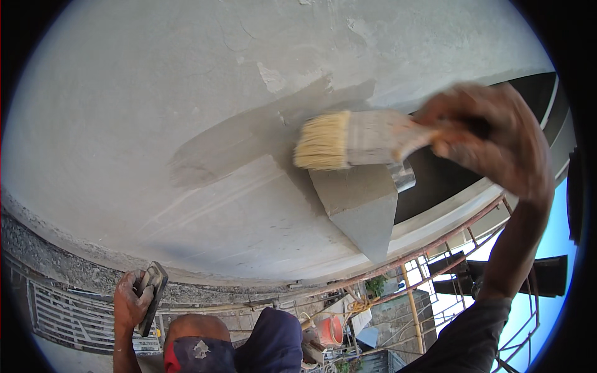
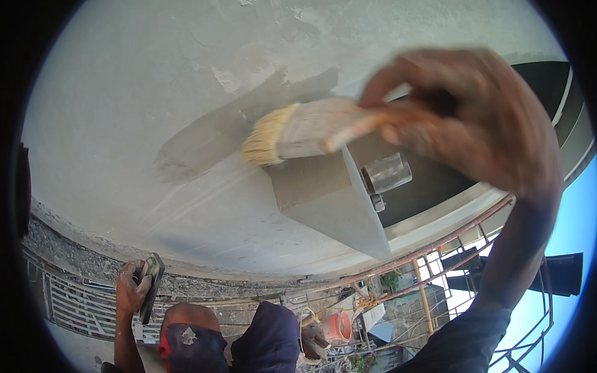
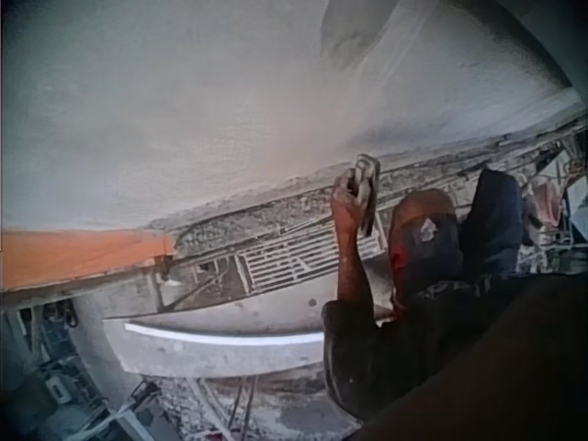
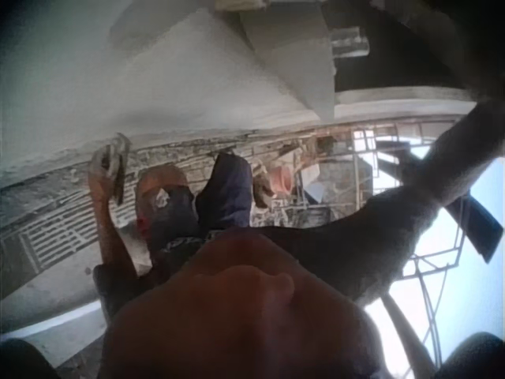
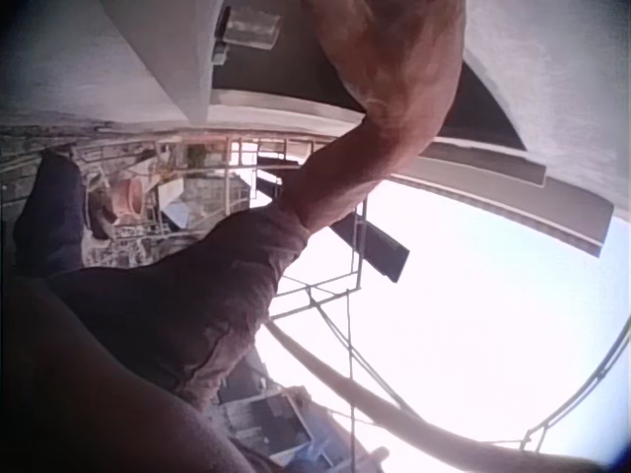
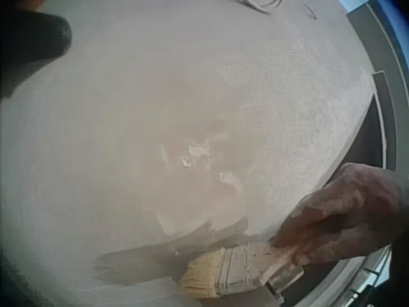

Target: The person smooths and shapes a concrete wall ledge using a float and a trowel, applies mortar along the joint, and brushes down the wall and ledge using a wet paintbrush.

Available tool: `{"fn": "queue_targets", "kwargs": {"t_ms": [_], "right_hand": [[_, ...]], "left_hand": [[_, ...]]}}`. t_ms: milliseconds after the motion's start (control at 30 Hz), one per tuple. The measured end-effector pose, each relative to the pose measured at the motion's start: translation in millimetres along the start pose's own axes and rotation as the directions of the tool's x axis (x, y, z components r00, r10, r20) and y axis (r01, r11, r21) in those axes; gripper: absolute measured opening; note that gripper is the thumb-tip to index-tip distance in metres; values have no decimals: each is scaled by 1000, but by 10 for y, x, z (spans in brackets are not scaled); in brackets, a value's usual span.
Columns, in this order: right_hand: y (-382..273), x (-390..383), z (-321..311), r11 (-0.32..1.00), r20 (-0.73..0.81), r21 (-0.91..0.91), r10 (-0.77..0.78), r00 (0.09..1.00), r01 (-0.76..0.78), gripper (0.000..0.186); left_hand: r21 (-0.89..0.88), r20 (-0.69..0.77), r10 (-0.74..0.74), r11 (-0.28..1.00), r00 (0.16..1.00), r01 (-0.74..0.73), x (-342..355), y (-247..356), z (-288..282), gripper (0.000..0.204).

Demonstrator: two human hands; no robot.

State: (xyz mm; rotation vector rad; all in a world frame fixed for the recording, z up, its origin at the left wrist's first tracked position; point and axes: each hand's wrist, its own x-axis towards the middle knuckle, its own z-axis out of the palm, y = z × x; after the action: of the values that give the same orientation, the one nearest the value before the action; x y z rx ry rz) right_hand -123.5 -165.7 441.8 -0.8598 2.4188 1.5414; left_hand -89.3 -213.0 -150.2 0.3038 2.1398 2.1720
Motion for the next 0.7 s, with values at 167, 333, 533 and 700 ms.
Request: {"fn": "queue_targets", "kwargs": {"t_ms": [167,333,533,700], "right_hand": [[-85,596,82,991,227,134,-26,974,-4,39],[-71,581,33,998,245,5,63,967,-66,33],[430,-232,-723,934,188,-47,357,915,-354,30],[306,177,-592,963,404,118,176,898,-242,37]], "left_hand": [[-12,8,-40,999,999,40,-36,-44,31,25],[-72,29,-125,989,992,126,-73,-122,-7,26],[-14,12,-52,999,999,53,-24,-108,6,26],[-9,23,-48,999,999,48,21,-61,18,27]]}}
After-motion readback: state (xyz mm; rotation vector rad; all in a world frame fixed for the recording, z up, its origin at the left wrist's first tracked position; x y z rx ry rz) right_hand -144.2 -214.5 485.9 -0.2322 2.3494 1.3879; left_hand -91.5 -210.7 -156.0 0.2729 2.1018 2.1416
